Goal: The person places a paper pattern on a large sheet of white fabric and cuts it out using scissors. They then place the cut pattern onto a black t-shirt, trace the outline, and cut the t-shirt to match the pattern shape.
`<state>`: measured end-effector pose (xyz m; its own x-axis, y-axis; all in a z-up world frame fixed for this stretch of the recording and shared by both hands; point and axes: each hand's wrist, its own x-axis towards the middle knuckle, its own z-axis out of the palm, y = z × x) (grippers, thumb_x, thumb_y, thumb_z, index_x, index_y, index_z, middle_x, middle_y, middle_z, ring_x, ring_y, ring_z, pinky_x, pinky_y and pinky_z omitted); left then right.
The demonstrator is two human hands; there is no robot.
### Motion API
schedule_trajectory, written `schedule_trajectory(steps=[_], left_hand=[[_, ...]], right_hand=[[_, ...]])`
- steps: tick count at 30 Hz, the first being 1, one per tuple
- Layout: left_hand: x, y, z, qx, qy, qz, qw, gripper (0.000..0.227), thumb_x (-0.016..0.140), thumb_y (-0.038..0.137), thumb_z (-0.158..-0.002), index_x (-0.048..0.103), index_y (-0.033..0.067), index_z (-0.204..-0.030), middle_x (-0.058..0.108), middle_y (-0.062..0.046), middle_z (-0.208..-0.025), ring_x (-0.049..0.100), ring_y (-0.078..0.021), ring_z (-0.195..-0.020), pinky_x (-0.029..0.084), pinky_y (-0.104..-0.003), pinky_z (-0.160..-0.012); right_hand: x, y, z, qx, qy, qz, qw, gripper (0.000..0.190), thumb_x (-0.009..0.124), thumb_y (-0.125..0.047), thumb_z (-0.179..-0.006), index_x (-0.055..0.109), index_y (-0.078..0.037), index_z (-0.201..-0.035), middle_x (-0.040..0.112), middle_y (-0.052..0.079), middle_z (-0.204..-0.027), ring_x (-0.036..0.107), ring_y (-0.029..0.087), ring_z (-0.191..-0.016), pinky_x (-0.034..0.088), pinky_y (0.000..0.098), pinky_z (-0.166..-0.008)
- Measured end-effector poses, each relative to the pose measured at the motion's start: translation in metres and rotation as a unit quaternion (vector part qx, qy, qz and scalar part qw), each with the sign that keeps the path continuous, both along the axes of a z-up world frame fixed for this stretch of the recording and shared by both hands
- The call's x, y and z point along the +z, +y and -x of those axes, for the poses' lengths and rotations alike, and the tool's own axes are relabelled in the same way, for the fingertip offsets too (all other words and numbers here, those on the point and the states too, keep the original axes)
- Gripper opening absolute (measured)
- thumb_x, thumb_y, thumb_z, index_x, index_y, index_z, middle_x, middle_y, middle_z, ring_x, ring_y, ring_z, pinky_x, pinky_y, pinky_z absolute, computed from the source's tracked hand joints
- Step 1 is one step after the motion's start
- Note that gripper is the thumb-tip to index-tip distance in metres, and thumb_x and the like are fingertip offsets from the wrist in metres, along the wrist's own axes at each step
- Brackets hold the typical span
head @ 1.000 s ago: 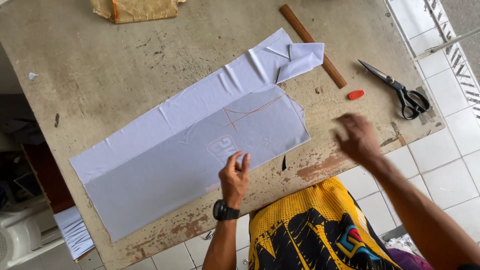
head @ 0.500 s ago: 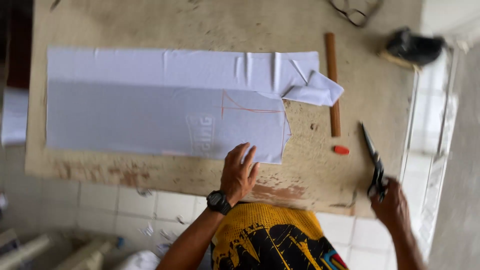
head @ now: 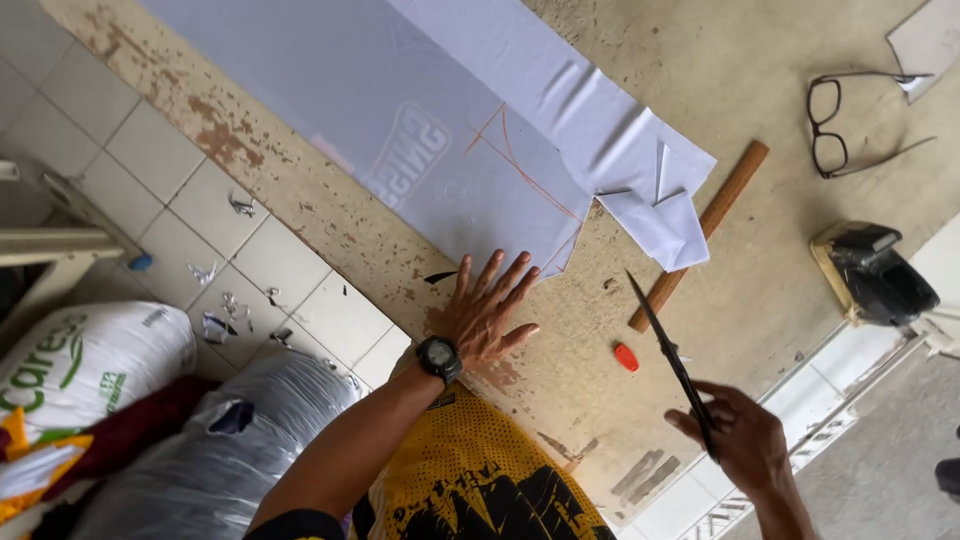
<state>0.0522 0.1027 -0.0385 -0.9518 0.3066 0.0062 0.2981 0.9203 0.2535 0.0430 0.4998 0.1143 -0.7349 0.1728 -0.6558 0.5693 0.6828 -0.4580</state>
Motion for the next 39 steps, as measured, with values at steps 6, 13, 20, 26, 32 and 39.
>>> schedule_trajectory(steps=[6,13,20,26,32,39], left_hand=[[0.004,-0.004,0.006,0.011,0.023,0.017,1.000,0.092,0.049,0.080,-0.107,0.026,0.0271,-0.178,0.023,-0.001,-0.186,0.030,-0.0344,-0.170,0.023,-0.071,-0.134],[-0.001,-0.002,0.011,0.000,0.028,-0.014,1.000,0.085,0.048,0.075,-0.107,0.038,0.0240,-0.175,0.029,-0.005,-0.184,0.023,-0.0399,-0.169,0.018,-0.073,-0.132],[-0.011,-0.002,0.011,0.016,0.045,-0.017,0.999,0.084,0.045,0.073,-0.105,0.037,0.0276,-0.175,0.026,-0.002,-0.186,0.017,-0.0405,-0.171,0.011,-0.074,-0.132],[-0.010,-0.001,0.011,0.023,0.041,-0.018,0.999,0.084,0.048,0.073,-0.105,0.038,0.0287,-0.175,0.026,0.000,-0.186,0.017,-0.0394,-0.171,0.012,-0.073,-0.132],[-0.009,-0.002,0.011,0.029,0.045,-0.010,0.999,0.082,0.047,0.074,-0.105,0.039,0.0291,-0.174,0.027,0.000,-0.186,0.019,-0.0380,-0.171,0.012,-0.072,-0.133],[-0.014,-0.001,0.010,0.027,0.030,0.000,0.999,0.084,0.045,0.075,-0.105,0.035,0.0306,-0.176,0.022,0.002,-0.187,0.013,-0.0378,-0.171,0.008,-0.071,-0.133]], right_hand=[[-0.003,-0.018,0.101,-0.002,-0.114,0.031,0.993,0.075,0.099,-0.012,-0.067,0.071,0.001,-0.135,0.085,0.029,-0.114,0.081,0.034,-0.111,0.063,0.0447,-0.095],[-0.042,0.002,0.143,0.124,-0.113,0.125,0.978,0.065,0.102,-0.009,-0.070,0.076,0.008,-0.128,0.089,0.026,-0.092,0.085,0.035,-0.088,0.063,0.0456,-0.088],[-0.073,-0.007,0.167,0.181,-0.110,0.185,0.960,0.062,0.100,-0.011,-0.077,0.077,0.008,-0.131,0.085,0.025,-0.088,0.082,0.033,-0.080,0.063,0.0482,-0.083],[-0.080,-0.016,0.174,0.180,-0.087,0.206,0.958,0.060,0.101,-0.011,-0.075,0.078,0.008,-0.127,0.082,0.021,-0.081,0.079,0.027,-0.074,0.062,0.0419,-0.075],[-0.086,0.002,0.168,0.175,-0.101,0.188,0.961,0.064,0.103,-0.012,-0.072,0.077,0.012,-0.126,0.083,0.025,-0.081,0.081,0.032,-0.071,0.063,0.0454,-0.073],[-0.084,-0.019,0.169,0.204,-0.083,0.196,0.955,0.060,0.102,-0.012,-0.074,0.076,0.010,-0.124,0.082,0.023,-0.080,0.079,0.032,-0.071,0.062,0.0433,-0.069]])
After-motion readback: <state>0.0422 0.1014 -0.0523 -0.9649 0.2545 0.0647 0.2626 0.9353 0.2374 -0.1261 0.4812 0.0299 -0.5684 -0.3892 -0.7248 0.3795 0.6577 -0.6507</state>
